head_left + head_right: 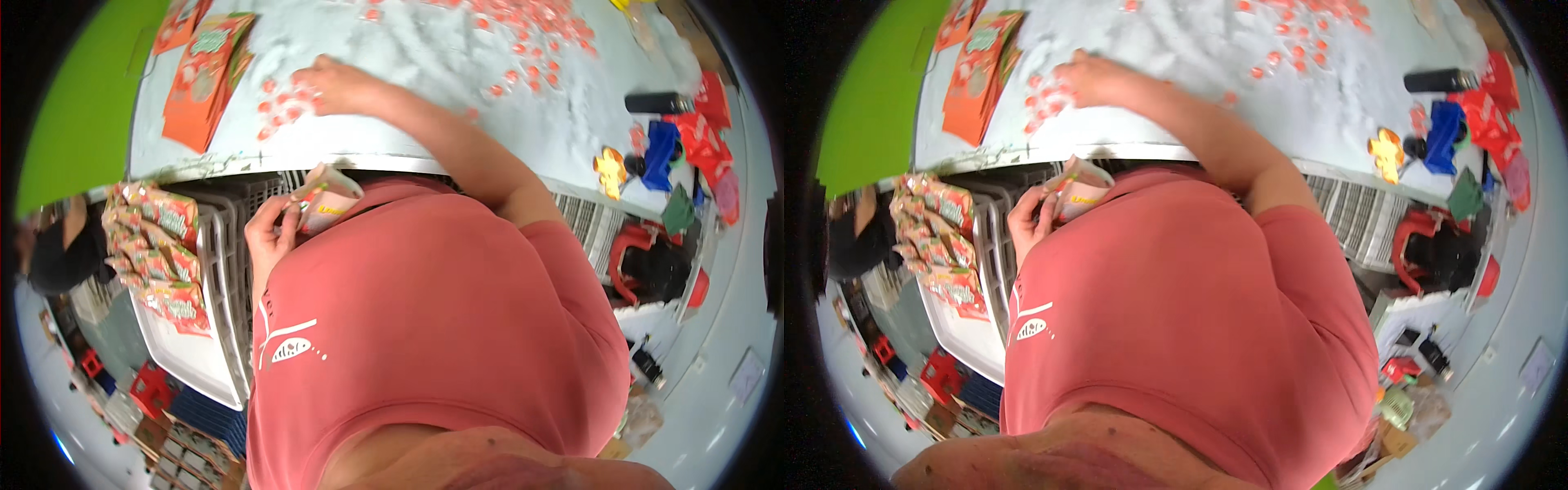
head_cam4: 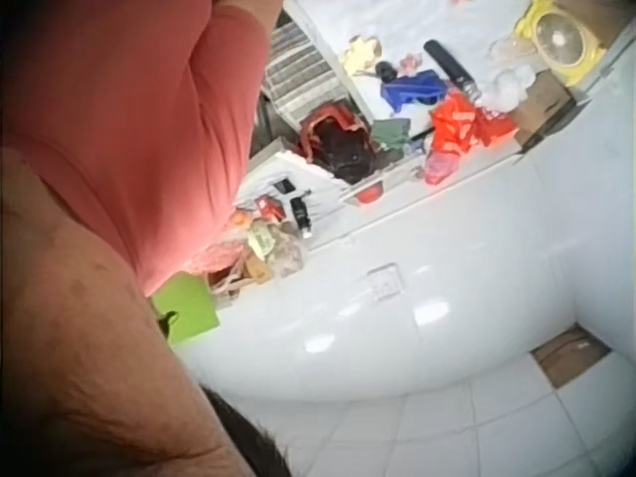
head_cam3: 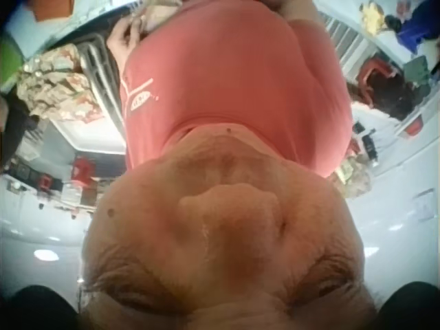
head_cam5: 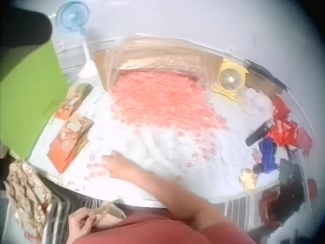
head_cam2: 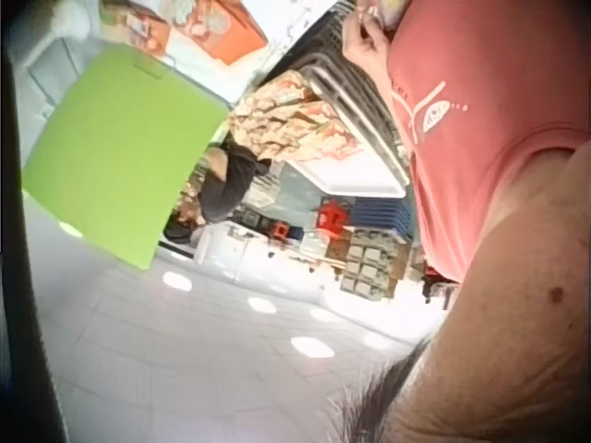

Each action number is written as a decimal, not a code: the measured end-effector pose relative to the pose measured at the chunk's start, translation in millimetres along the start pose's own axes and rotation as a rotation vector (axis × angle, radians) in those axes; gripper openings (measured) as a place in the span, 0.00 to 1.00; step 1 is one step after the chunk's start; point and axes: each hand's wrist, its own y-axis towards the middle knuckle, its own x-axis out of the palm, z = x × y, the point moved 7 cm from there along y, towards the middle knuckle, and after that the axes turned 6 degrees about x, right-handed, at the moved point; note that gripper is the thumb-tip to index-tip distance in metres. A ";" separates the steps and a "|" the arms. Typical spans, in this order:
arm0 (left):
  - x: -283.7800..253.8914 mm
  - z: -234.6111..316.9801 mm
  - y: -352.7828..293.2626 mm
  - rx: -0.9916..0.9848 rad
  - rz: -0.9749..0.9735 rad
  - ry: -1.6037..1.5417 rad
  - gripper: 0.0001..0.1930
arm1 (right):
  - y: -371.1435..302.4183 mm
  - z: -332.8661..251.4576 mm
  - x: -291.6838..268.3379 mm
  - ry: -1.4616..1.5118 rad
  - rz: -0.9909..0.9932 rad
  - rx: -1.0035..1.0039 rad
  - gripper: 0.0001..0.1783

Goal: Manually filling plastic bags with candies and organizing them on a tray.

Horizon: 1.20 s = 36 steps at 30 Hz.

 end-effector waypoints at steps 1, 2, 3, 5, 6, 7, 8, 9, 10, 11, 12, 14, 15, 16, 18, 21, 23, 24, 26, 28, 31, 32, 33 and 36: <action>-1.3 2.7 -4.0 -0.016 0.040 -0.011 0.04 | -10.9 -5.3 -4.9 -0.009 0.003 0.023 0.35; -2.8 1.4 -7.7 -0.024 0.047 -0.019 0.04 | -26.3 -24.1 -24.5 0.052 0.096 0.030 0.31; -5.6 -3.9 -9.3 -0.029 0.056 -0.029 0.04 | -39.9 -35.5 -37.8 0.107 0.193 0.034 0.27; -7.6 -4.3 -9.6 -0.032 0.034 -0.033 0.04 | -79.9 -19.4 -61.8 0.196 0.399 0.036 0.18; -7.2 -5.3 -8.3 -0.044 0.032 -0.032 0.05 | -103.1 -3.6 -71.8 0.248 0.489 0.067 0.16; -6.0 -4.0 -7.4 -0.043 0.030 -0.034 0.05 | -127.4 12.6 -83.7 0.137 0.607 0.083 0.15; -4.2 -2.7 -4.7 -0.030 0.019 -0.020 0.05 | -154.0 30.4 -95.7 0.018 0.725 0.103 0.15; -3.7 0.5 -4.0 -0.021 0.012 -0.002 0.05 | -178.9 51.9 -102.8 -0.004 0.744 0.206 0.16; -1.6 3.5 -2.7 -0.005 0.003 -0.024 0.05 | -200.6 70.3 -110.2 -0.024 0.761 0.308 0.17; 0.4 3.1 -1.3 -0.007 -0.005 -0.026 0.05 | -216.0 80.1 -118.5 -0.027 0.761 0.316 0.17; 2.2 2.6 0.1 -0.020 -0.011 -0.021 0.05 | -230.3 89.9 -126.4 -0.052 0.787 0.339 0.17; 5.5 3.4 3.2 -0.036 -0.023 -0.011 0.05 | -239.7 101.5 -127.4 -0.073 0.815 0.369 0.18; 7.7 4.0 5.0 -0.048 -0.040 -0.028 0.05 | -240.2 103.8 -123.0 -0.116 0.800 0.345 0.18; 8.8 5.0 5.1 -0.060 -0.055 -0.045 0.05 | -240.8 103.2 -119.0 -0.157 0.785 0.319 0.18; 10.6 9.1 4.4 -0.064 -0.053 -0.036 0.05 | -239.8 103.6 -114.2 -0.063 0.759 0.334 0.18; 7.9 1.4 0.1 -0.026 -0.041 -0.024 0.05 | -245.9 106.7 -108.7 0.137 0.765 0.382 0.17; 6.5 4.3 -2.5 0.016 -0.032 -0.018 0.05 | -248.7 112.8 -106.3 0.247 0.798 0.419 0.16; 6.9 6.2 -3.7 -0.059 -0.025 -0.052 0.05 | -246.6 110.5 -107.6 0.165 0.822 0.369 0.16; 6.9 3.6 -6.1 -0.135 -0.013 -0.085 0.05 | -240.5 100.1 -103.5 0.085 0.844 0.315 0.17; 7.9 9.7 -1.6 0.028 -0.037 -0.055 0.06 | -217.8 93.4 -75.9 0.266 0.681 0.451 0.21; 9.4 12.9 -1.9 -0.100 -0.087 -0.026 0.06 | -177.6 56.1 -62.0 -0.187 0.581 0.219 0.30; 10.3 11.5 -2.4 -0.103 -0.068 -0.039 0.06 | -165.8 51.0 -54.4 -0.173 0.527 0.196 0.31; 9.8 9.4 -4.5 -0.107 -0.051 -0.047 0.06 | -157.4 44.8 -52.8 -0.188 0.539 0.207 0.31; 6.4 8.6 -8.0 -0.086 -0.046 -0.035 0.05 | -145.1 27.0 -54.0 -0.323 0.529 0.109 0.27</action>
